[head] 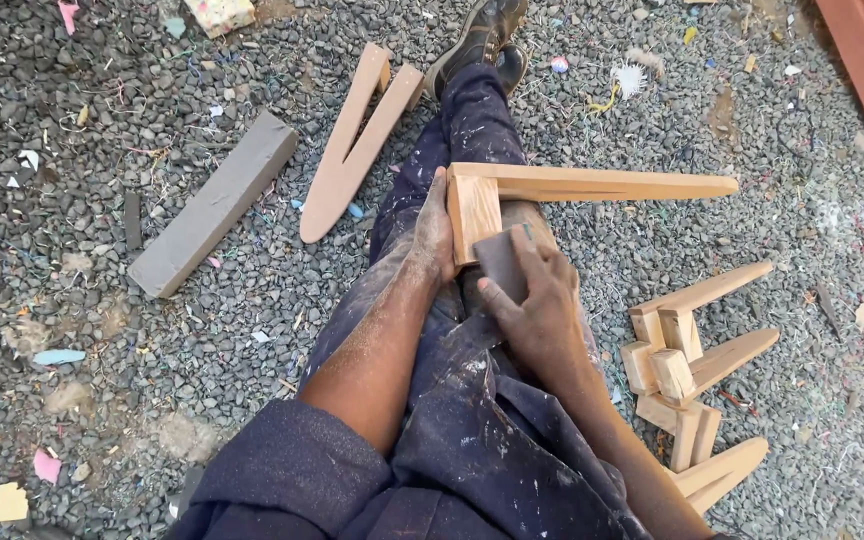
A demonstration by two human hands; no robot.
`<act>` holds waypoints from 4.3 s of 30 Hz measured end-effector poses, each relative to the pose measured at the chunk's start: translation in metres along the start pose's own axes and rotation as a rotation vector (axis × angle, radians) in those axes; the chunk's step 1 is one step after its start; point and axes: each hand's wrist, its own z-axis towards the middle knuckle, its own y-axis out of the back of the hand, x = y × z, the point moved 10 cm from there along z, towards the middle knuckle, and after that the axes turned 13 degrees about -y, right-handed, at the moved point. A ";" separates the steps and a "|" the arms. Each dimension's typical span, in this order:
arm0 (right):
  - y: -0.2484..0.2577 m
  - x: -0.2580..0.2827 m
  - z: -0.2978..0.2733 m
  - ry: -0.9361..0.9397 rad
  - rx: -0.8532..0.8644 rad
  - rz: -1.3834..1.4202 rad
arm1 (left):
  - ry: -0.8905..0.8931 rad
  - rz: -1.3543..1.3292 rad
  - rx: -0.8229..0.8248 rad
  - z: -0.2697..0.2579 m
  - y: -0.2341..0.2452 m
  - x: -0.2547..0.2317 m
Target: Sanding the joints and surfaces of a wooden chair leg assembly using sandpaper
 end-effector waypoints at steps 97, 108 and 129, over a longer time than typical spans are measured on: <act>-0.011 -0.004 0.050 0.088 -0.140 0.178 | -0.209 0.330 -0.245 -0.060 -0.034 -0.061; -0.005 0.016 0.064 0.059 -0.187 0.202 | -0.280 0.277 -0.249 -0.034 -0.012 -0.041; 0.004 0.009 0.023 0.104 -0.222 0.101 | -0.175 0.337 -0.268 -0.036 -0.012 -0.030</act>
